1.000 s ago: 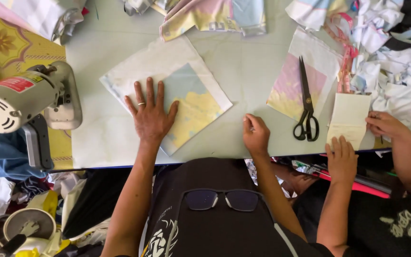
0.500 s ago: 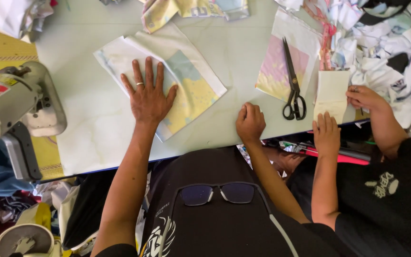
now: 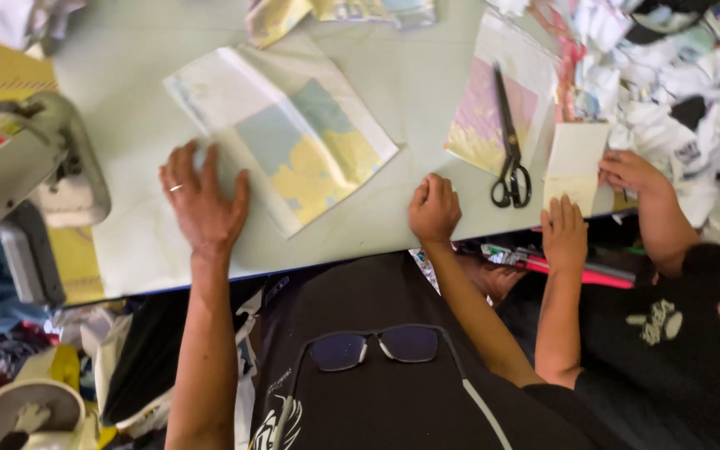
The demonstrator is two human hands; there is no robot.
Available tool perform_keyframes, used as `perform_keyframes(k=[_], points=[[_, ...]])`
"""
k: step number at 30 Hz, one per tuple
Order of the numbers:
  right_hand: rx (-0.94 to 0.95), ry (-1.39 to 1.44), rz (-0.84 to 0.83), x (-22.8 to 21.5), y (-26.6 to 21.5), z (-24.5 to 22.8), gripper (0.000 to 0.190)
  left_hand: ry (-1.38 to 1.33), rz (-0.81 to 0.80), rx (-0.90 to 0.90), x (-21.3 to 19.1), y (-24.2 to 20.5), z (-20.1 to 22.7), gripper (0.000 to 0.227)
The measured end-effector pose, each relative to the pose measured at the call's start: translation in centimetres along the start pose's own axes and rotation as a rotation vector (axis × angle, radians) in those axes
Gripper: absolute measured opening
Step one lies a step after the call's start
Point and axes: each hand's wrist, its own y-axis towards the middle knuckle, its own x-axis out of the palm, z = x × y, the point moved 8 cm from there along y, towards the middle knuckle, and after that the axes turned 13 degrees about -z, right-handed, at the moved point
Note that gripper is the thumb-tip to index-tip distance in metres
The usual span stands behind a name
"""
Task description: The person aligns a printed transfer sheet onto a piece of white fabric, measures and marks the fabric with a tape measure and pen, and then uses a heat press to apply the transfer. They then unfold a larger printed fabric sheet and measure it.
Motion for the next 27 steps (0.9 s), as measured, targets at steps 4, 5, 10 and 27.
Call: perform_keyframes(k=[4, 5, 10, 27], points=[[-0.03, 0.108, -0.035, 2.4, 0.2, 3.1, 0.005, 0.118, -0.099, -0.021, -0.6, 0.9, 2.4, 0.063], [0.01, 0.257, -0.026, 2.2, 0.5, 5.3, 0.006, 0.084, -0.1, 0.02, -0.6, 0.7, 3.2, 0.062], [0.204, 0.023, -0.105, 3.4, 1.7, 18.9, 0.04, 0.013, -0.133, 0.107, 0.7, 2.3, 8.1, 0.062], [0.663, 1.187, -0.67, -2.5, -5.6, 16.3, 0.021, 0.139, -0.288, 0.0, -0.8, 1.1, 3.6, 0.046]])
